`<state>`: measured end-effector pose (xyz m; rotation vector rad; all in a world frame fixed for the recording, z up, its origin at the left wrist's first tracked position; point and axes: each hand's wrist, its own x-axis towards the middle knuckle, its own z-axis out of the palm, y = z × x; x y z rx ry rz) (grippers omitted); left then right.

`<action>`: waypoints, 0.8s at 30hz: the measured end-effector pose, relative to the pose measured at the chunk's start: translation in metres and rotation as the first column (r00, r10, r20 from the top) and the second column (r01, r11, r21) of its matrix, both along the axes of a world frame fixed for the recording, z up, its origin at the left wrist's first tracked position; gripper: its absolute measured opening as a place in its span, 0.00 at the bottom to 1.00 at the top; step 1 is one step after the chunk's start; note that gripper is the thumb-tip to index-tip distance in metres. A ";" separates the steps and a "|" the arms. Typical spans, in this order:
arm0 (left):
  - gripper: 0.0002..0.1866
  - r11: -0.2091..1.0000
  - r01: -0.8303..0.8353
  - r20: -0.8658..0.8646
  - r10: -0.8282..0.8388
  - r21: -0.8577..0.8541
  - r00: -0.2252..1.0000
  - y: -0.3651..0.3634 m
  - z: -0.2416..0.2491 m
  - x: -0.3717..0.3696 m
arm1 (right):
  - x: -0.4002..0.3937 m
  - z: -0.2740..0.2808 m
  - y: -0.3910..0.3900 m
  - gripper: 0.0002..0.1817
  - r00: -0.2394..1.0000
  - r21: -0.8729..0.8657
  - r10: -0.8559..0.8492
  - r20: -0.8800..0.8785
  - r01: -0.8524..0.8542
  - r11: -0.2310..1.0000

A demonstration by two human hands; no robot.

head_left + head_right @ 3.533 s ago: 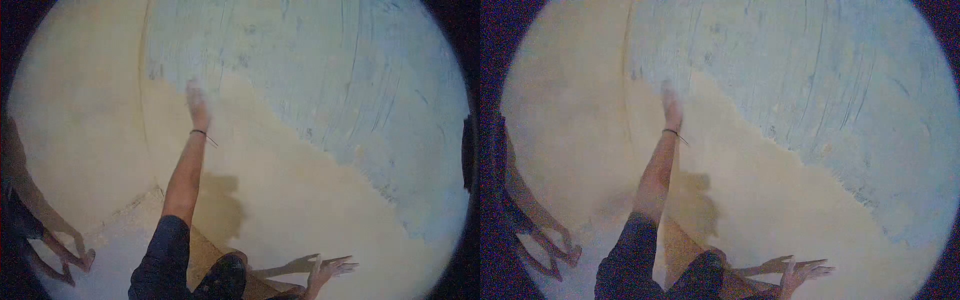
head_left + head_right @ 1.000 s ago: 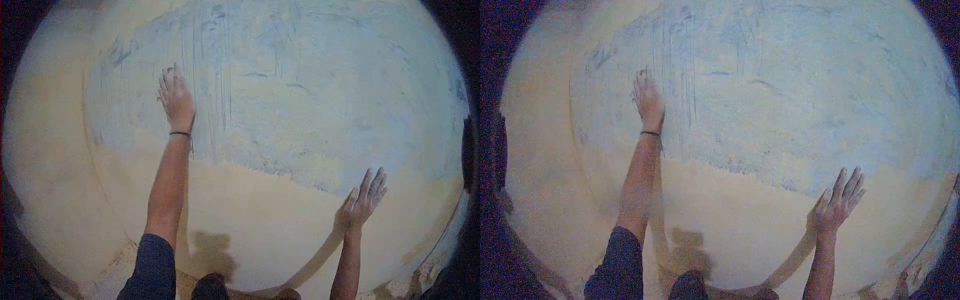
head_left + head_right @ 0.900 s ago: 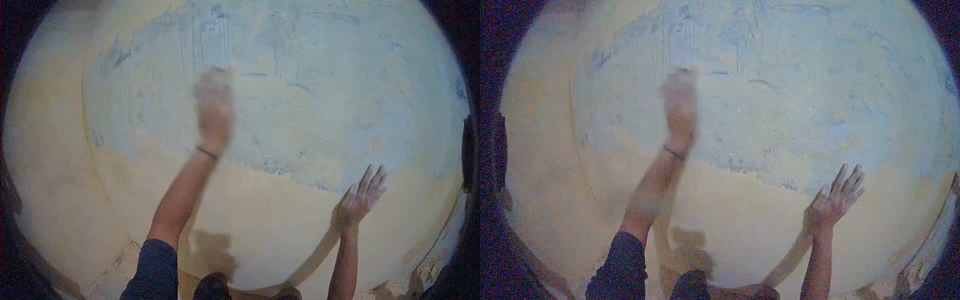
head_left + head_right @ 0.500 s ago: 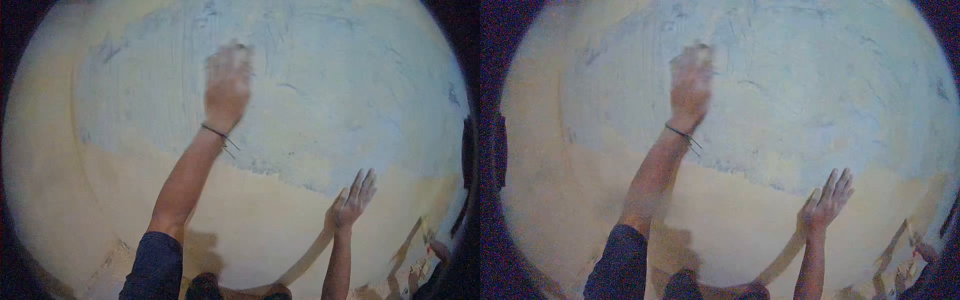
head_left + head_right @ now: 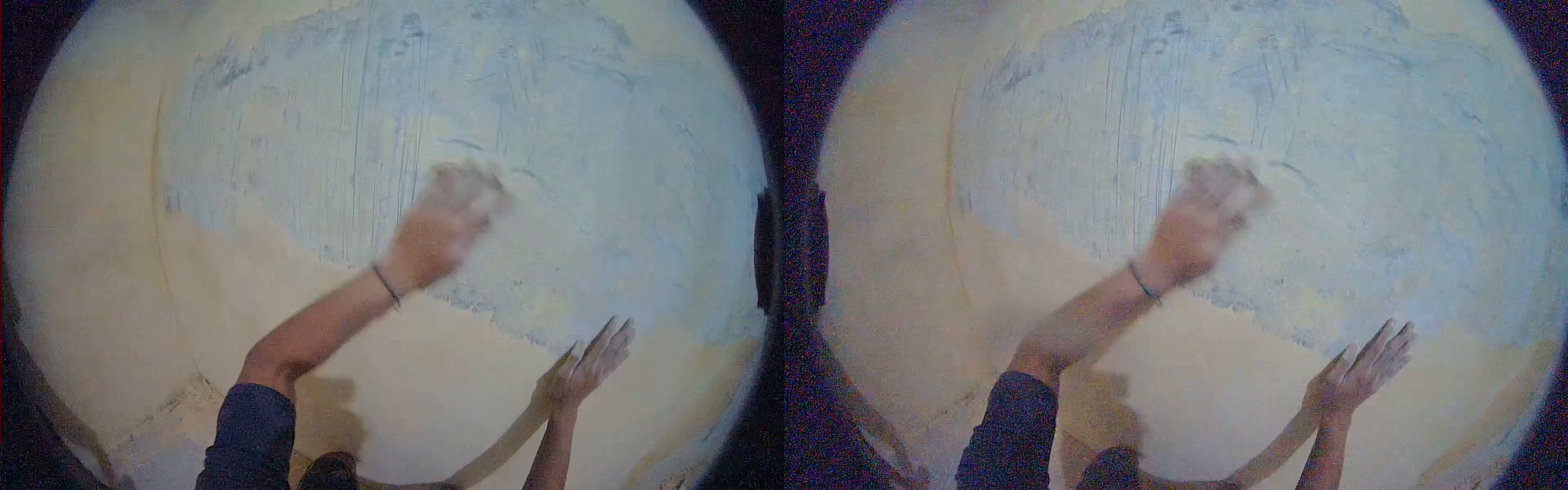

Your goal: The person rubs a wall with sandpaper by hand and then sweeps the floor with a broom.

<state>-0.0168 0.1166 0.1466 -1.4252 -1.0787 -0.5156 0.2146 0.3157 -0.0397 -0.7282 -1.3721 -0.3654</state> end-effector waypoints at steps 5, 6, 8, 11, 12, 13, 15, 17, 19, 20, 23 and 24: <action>0.30 0.844 -0.292 0.353 0.132 0.449 0.926 -0.098 0.056 -0.193 | 0.013 -0.011 0.003 0.35 0.998 -0.033 -0.005 0.065 0.007 0.999; 0.30 0.843 -0.299 0.351 0.143 0.447 0.926 -0.107 0.052 -0.207 | 0.009 -0.010 0.004 0.35 0.998 -0.037 0.005 0.062 -0.003 0.999; 0.32 0.547 -0.759 0.708 0.373 0.353 0.599 -0.122 0.046 -0.221 | -0.001 -0.009 0.002 0.35 0.999 -0.023 -0.031 -0.004 0.031 0.999; 0.32 0.708 -0.562 0.413 0.400 0.428 0.818 -0.079 0.046 -0.066 | 0.041 0.024 -0.058 0.36 0.996 -0.025 -0.040 -0.077 0.038 0.999; 0.32 0.883 -0.286 0.197 0.226 0.372 0.954 -0.053 0.032 -0.007 | 0.039 0.030 -0.070 0.36 0.997 -0.018 -0.033 -0.067 0.031 0.999; 0.30 0.953 -0.196 0.101 0.177 0.233 0.979 -0.035 0.011 0.052 | 0.038 0.036 -0.084 0.37 1.000 -0.022 0.000 -0.031 0.000 1.000; 0.29 0.984 0.178 0.126 -0.178 0.006 0.976 -0.052 0.013 0.119 | 0.050 0.039 -0.109 0.38 0.999 -0.016 0.031 0.022 -0.030 0.999; 0.28 0.996 0.091 0.015 -0.091 -0.001 0.996 -0.069 0.035 0.117 | 0.064 0.048 -0.126 0.38 0.997 -0.015 0.037 0.072 -0.036 0.999; 0.29 0.982 -0.115 0.149 0.092 0.152 0.984 -0.114 0.052 0.074 | 0.084 0.045 -0.125 0.38 0.992 -0.006 0.019 0.123 -0.018 1.000; 0.28 0.926 -0.250 0.077 0.237 0.283 0.968 -0.150 0.065 0.048 | 0.094 0.048 -0.127 0.38 0.991 -0.005 0.017 0.130 -0.016 1.000; 0.28 0.771 -0.439 0.218 0.381 0.461 0.898 -0.223 0.060 -0.037 | 0.116 0.050 -0.141 0.38 0.989 0.013 0.036 0.141 -0.038 0.999; 0.28 0.611 -0.633 0.456 0.444 0.476 0.772 -0.242 0.047 -0.065 | 0.091 0.052 -0.146 0.39 0.992 0.027 0.020 0.121 -0.024 0.999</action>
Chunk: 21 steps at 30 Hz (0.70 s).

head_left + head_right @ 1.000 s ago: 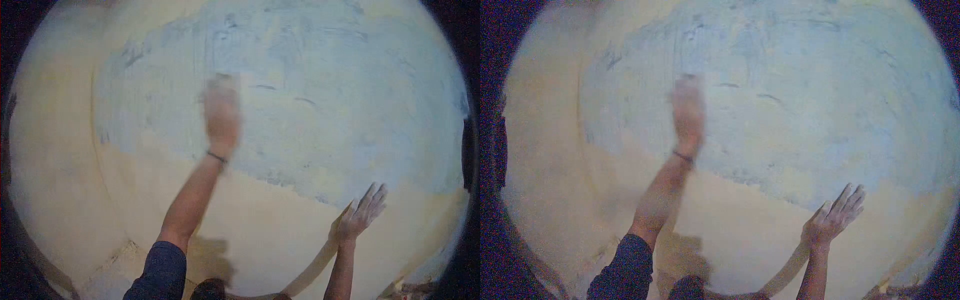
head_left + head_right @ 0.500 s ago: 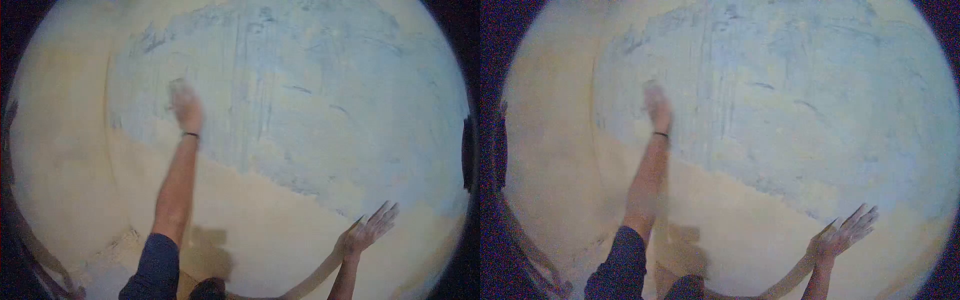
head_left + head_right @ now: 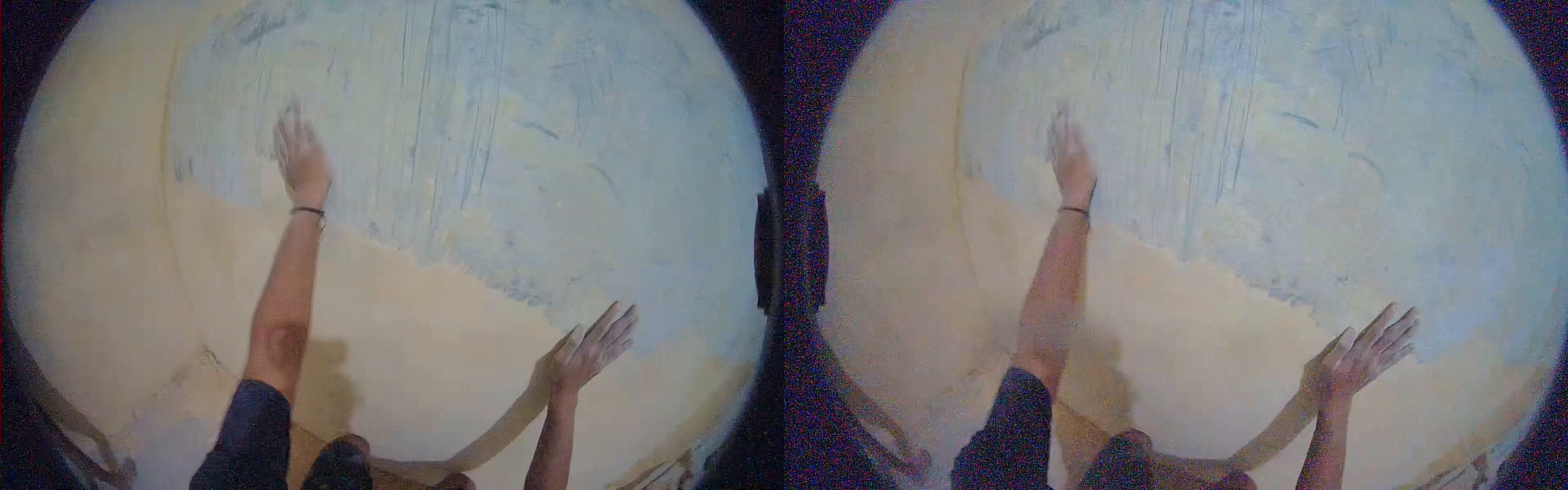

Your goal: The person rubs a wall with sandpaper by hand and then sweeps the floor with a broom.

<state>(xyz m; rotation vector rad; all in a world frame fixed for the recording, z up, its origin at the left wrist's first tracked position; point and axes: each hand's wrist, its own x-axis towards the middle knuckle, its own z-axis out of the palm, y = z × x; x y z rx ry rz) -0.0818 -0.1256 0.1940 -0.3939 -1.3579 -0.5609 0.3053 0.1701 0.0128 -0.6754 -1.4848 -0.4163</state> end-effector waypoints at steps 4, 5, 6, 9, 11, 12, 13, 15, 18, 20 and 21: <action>0.28 0.977 -0.146 0.004 0.148 -0.158 0.989 0.058 -0.028 0.099 | -0.048 0.008 -0.045 0.40 0.995 0.013 -0.049 -0.092 0.050 0.999; 0.29 0.926 0.293 -0.125 -0.328 -0.239 0.936 0.084 -0.042 0.138 | -0.052 0.013 -0.057 0.40 0.996 -0.007 -0.063 -0.070 0.063 0.998; 0.29 0.841 0.401 -0.096 -0.462 -0.364 0.882 0.076 -0.047 0.171 | -0.051 0.010 -0.069 0.40 0.995 -0.008 -0.077 -0.063 0.077 0.997; 0.29 0.801 0.431 -0.070 -0.500 -0.416 0.863 0.071 -0.040 0.147 | -0.059 0.011 -0.060 0.40 0.995 -0.024 -0.072 -0.067 0.071 0.997; 0.29 0.922 0.267 -0.075 -0.299 -0.280 0.951 0.048 -0.024 0.087 | -0.050 0.006 -0.055 0.39 1.000 -0.040 -0.002 0.010 0.002 0.999; 0.29 0.964 0.190 -0.070 -0.206 -0.187 0.976 0.030 -0.017 0.049 | -0.047 0.004 -0.053 0.39 1.000 -0.048 -0.003 0.001 0.003 0.999; 0.29 0.979 0.202 0.001 -0.202 -0.015 0.979 0.038 -0.020 -0.002 | -0.051 -0.005 -0.023 0.39 0.999 -0.045 0.011 0.037 -0.009 0.999; 0.29 0.966 0.210 0.050 -0.220 0.152 0.974 0.043 -0.016 -0.018 | -0.057 -0.015 -0.008 0.39 0.999 -0.042 0.011 0.051 -0.009 0.999; 0.29 0.993 0.117 0.042 -0.116 -0.019 0.992 0.069 -0.026 0.014 | -0.073 -0.010 -0.014 0.38 1.000 -0.034 0.027 0.000 -0.027 0.999; 0.28 0.887 0.369 -0.095 -0.408 -0.278 0.908 0.119 -0.059 0.087 | -0.086 -0.008 -0.020 0.38 0.998 -0.031 0.030 -0.064 -0.032 0.999; 0.28 0.757 0.479 -0.077 -0.565 -0.444 0.821 0.129 -0.069 0.122 | -0.089 -0.009 -0.025 0.38 0.997 -0.020 0.037 -0.072 -0.039 0.999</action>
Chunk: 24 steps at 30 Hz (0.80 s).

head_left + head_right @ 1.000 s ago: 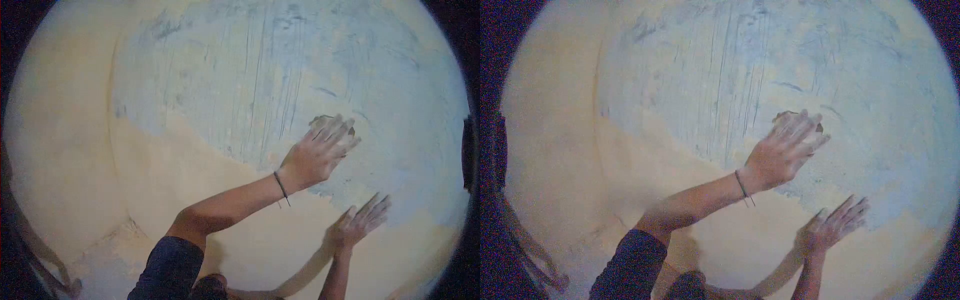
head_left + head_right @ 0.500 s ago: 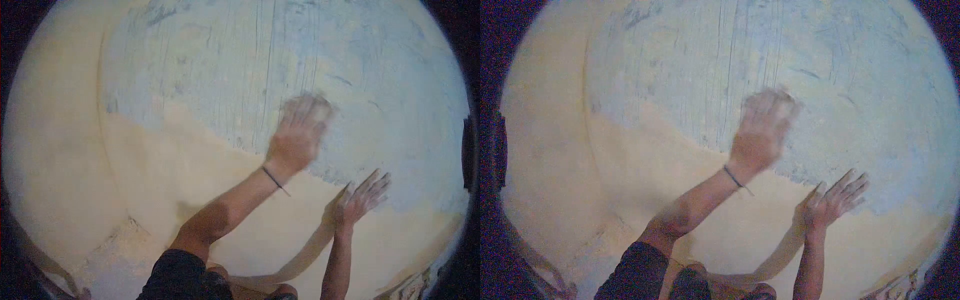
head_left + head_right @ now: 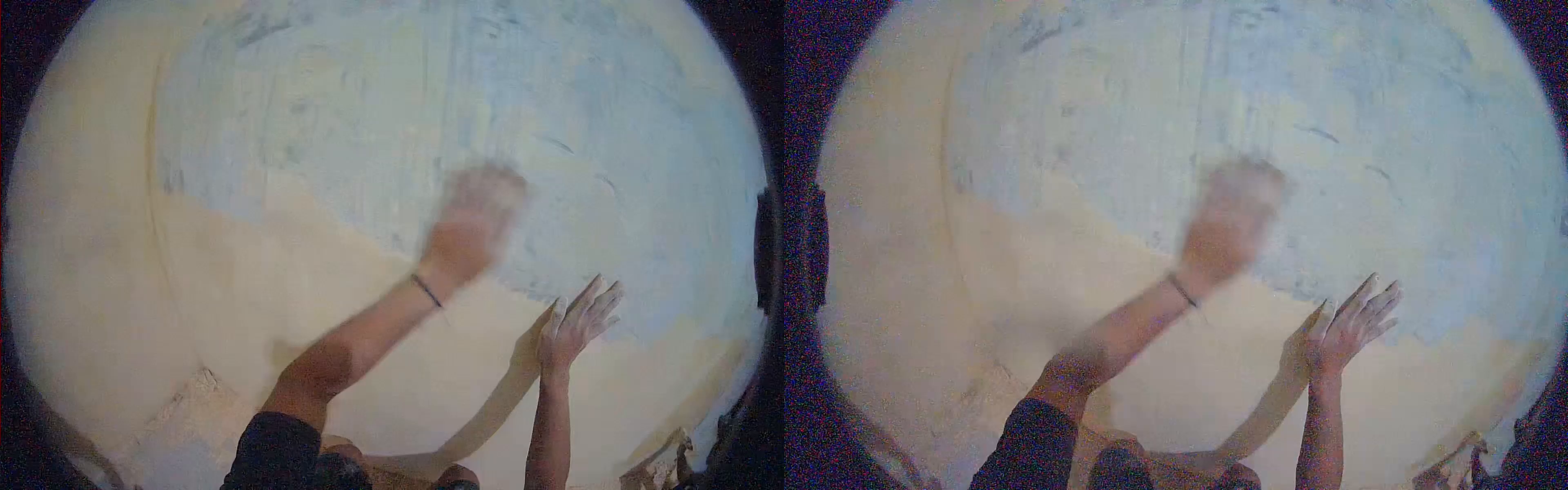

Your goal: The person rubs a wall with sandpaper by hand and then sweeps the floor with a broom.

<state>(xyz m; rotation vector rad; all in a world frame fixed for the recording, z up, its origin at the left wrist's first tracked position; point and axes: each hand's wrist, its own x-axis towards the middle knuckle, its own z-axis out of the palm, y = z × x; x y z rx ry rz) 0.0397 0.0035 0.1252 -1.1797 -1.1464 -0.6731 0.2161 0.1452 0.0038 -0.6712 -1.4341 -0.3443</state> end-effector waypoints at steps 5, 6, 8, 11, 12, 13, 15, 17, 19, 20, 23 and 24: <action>0.27 0.999 -0.041 -0.026 0.042 0.032 0.999 -0.036 0.033 -0.021 | 0.012 0.002 -0.003 0.41 0.993 -0.035 -0.060 0.106 0.064 0.997; 0.26 0.983 -0.096 -0.034 0.103 0.157 0.994 -0.048 0.047 -0.054 | 0.018 0.001 -0.002 0.41 0.991 -0.037 -0.089 0.100 0.093 0.995; 0.30 0.808 -0.521 0.181 0.489 0.276 0.853 -0.092 0.072 -0.126 | 0.021 0.000 0.000 0.41 0.988 0.023 -0.100 0.120 0.098 0.995; 0.33 0.737 -0.638 0.635 0.388 0.222 0.669 -0.155 0.091 -0.234 | 0.019 0.006 -0.009 0.41 0.980 0.042 -0.152 0.125 0.148 0.988; 0.33 0.732 -0.642 0.636 0.387 0.229 0.667 -0.154 0.098 -0.233 | 0.017 0.008 -0.010 0.41 0.982 0.049 -0.147 0.122 0.142 0.989; 0.33 0.699 -0.686 0.708 0.379 0.204 0.596 -0.152 0.105 -0.232 | 0.013 0.012 -0.015 0.40 0.985 0.084 -0.133 0.114 0.124 0.989; 0.33 0.659 -0.701 0.592 0.459 0.273 0.662 -0.131 0.113 -0.205 | 0.006 0.020 -0.031 0.40 0.988 0.132 -0.107 0.110 0.092 0.987; 0.32 0.798 -0.545 0.318 0.463 0.257 0.827 -0.094 0.105 -0.087 | 0.001 0.024 -0.048 0.39 0.985 0.120 -0.086 0.151 0.068 0.990; 0.29 0.991 -0.017 -0.015 0.019 0.132 1.000 -0.048 0.091 -0.005 | 0.002 0.029 -0.062 0.39 0.984 0.112 -0.083 0.157 0.066 0.992; 0.29 0.991 -0.011 -0.007 0.012 0.130 1.000 -0.053 0.095 0.000 | 0.000 0.031 -0.065 0.38 0.981 0.098 -0.095 0.172 0.078 0.992; 0.29 0.998 -0.030 -0.184 0.039 0.051 0.982 -0.052 0.104 -0.003 | 0.016 0.027 -0.054 0.35 0.980 0.134 -0.058 0.192 0.032 0.990; 0.29 0.990 -0.100 -0.165 0.115 0.097 0.980 -0.064 0.115 -0.035 | 0.028 0.024 -0.049 0.35 0.978 0.112 -0.081 0.191 0.060 0.992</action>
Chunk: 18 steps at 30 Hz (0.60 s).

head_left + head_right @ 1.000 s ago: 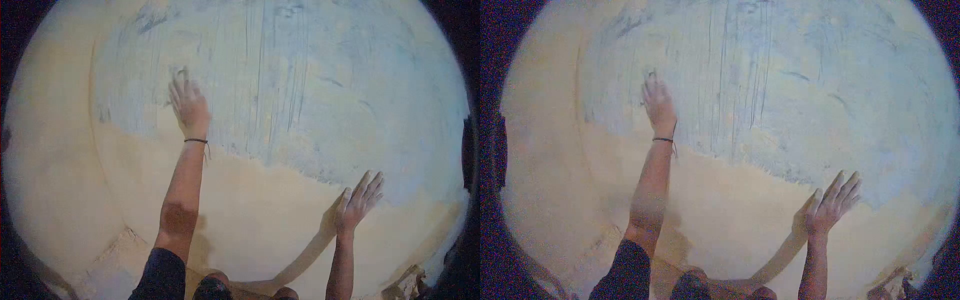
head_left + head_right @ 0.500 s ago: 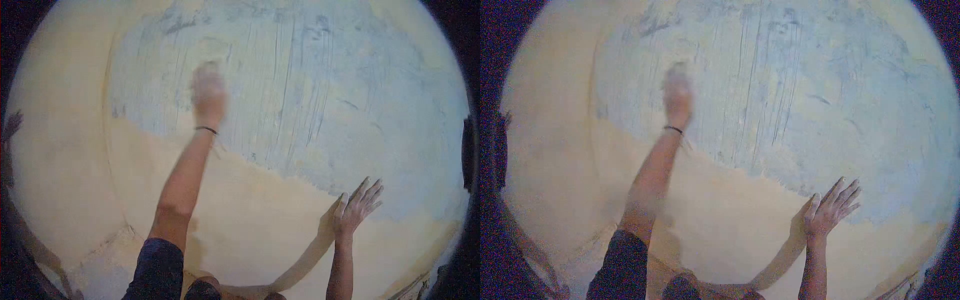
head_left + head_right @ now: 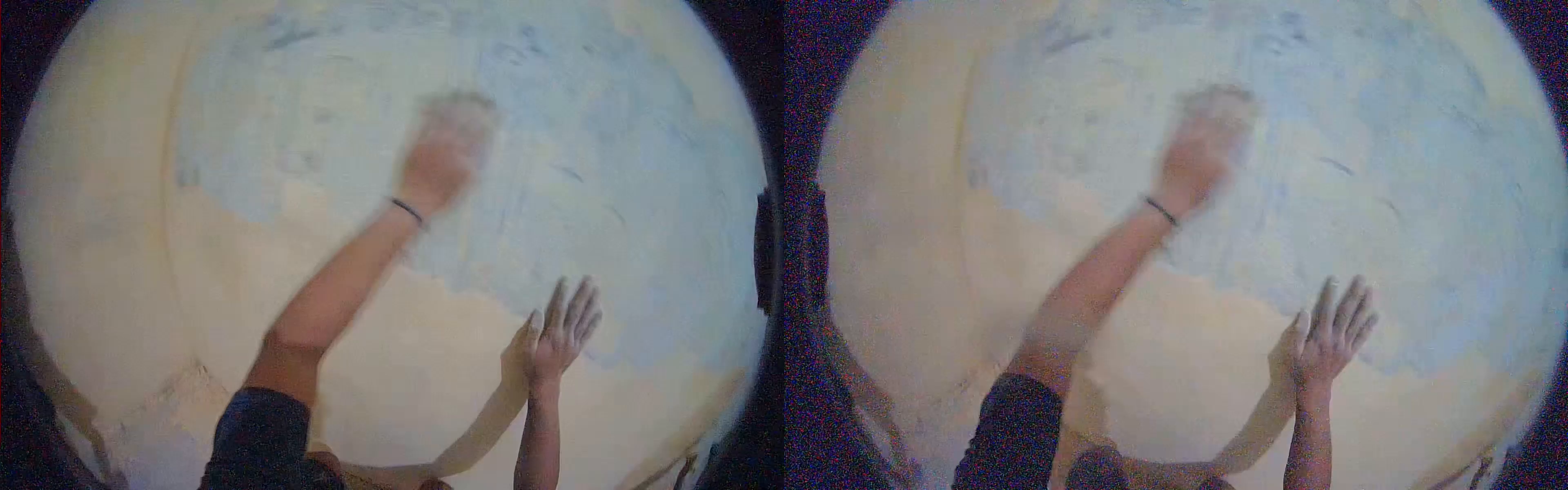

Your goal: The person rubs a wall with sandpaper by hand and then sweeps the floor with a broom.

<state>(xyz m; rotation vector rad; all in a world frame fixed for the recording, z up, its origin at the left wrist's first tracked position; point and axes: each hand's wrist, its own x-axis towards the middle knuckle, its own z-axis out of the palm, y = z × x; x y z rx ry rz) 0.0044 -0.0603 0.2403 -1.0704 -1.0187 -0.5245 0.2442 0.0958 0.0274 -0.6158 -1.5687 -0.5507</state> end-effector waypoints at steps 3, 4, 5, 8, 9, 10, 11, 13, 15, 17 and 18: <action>0.29 0.740 -0.658 0.541 0.501 0.136 0.675 -0.054 0.019 -0.090 | 0.040 -0.009 0.017 0.32 0.995 -0.010 0.036 0.091 -0.036 0.999; 0.29 0.852 -0.299 0.576 -0.003 0.429 0.817 -0.062 0.023 -0.150 | 0.049 -0.012 0.025 0.31 0.997 -0.012 0.041 0.060 -0.040 0.999; 0.29 0.754 -0.605 0.670 0.313 0.256 0.674 -0.078 0.013 -0.118 | 0.058 -0.015 0.031 0.31 0.998 -0.011 0.050 0.027 -0.050 0.999; 0.29 0.785 -0.508 0.566 0.253 0.354 0.785 -0.020 0.010 -0.051 | 0.070 -0.019 0.029 0.31 0.999 -0.035 0.050 0.007 -0.049 0.998; 0.31 0.786 -0.579 0.468 0.436 0.219 0.769 0.010 -0.006 0.010 | 0.073 -0.020 0.029 0.31 0.999 -0.035 0.053 0.007 -0.053 0.998; 0.29 0.849 -0.472 0.285 0.403 0.237 0.870 0.046 -0.018 0.038 | 0.054 -0.019 0.030 0.31 0.998 -0.043 0.058 0.003 -0.057 0.997; 0.27 0.993 -0.071 0.144 0.056 0.099 0.988 0.068 -0.027 0.077 | 0.039 -0.020 0.030 0.32 0.998 -0.051 0.067 -0.008 -0.067 0.996; 0.26 0.986 0.098 0.002 -0.099 -0.136 0.995 0.090 -0.039 0.117 | 0.037 -0.025 0.027 0.34 0.996 -0.098 0.092 -0.005 -0.092 0.991; 0.24 0.913 0.206 -0.069 -0.245 -0.354 0.967 0.088 -0.028 0.139 | 0.051 -0.037 0.038 0.35 0.994 -0.150 0.109 -0.002 -0.108 0.983; 0.24 0.994 0.082 -0.037 -0.085 -0.072 0.996 0.078 0.004 0.097 | 0.061 -0.054 0.056 0.38 0.994 -0.097 0.107 -0.020 -0.108 0.989; 0.25 0.992 0.124 0.052 -0.125 0.028 0.991 0.068 0.015 0.061 | 0.066 -0.059 0.064 0.38 0.993 -0.112 0.112 -0.035 -0.116 0.987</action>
